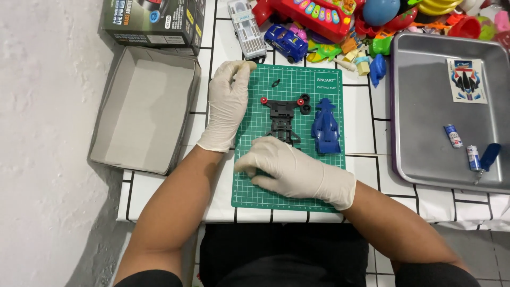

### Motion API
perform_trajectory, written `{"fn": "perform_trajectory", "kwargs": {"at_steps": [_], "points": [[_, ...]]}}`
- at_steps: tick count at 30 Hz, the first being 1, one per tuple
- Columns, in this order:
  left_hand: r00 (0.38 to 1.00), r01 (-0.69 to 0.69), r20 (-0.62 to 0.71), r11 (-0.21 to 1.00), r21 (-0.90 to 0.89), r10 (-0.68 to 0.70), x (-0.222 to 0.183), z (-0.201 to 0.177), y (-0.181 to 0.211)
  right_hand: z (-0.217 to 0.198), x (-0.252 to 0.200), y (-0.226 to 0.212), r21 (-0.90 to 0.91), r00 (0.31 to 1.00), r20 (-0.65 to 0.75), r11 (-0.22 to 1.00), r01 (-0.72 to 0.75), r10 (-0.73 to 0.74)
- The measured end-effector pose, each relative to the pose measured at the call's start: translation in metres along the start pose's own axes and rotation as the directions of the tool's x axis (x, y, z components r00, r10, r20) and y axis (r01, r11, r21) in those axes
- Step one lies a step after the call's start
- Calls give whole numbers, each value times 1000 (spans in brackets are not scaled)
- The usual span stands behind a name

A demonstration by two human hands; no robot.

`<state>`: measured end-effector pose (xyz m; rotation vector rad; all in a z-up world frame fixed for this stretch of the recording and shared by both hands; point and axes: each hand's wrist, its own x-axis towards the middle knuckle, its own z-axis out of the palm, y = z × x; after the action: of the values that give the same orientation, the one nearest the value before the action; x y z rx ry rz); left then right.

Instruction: Assembling a small motorized toy car, including installing batteries and chassis parts on a cutting mat.

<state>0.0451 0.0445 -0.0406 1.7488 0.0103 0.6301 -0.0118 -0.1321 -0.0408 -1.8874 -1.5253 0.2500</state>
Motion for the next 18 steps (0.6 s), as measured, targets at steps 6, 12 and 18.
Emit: {"fn": "perform_trajectory", "kwargs": {"at_steps": [6,12,18], "points": [[926,-297,296,936,190,234,2,10,-12,-58,-3,-3,204,843,-445,951,-233,302],[793,-495,600,684,535,104,-10,47,1,-81,-31,64,182,442,-846,940,-287,299],[754,-604,652,477,638,83,-12,74,-2,-81,-31,77,80,301,-932,923,-376,203]]}}
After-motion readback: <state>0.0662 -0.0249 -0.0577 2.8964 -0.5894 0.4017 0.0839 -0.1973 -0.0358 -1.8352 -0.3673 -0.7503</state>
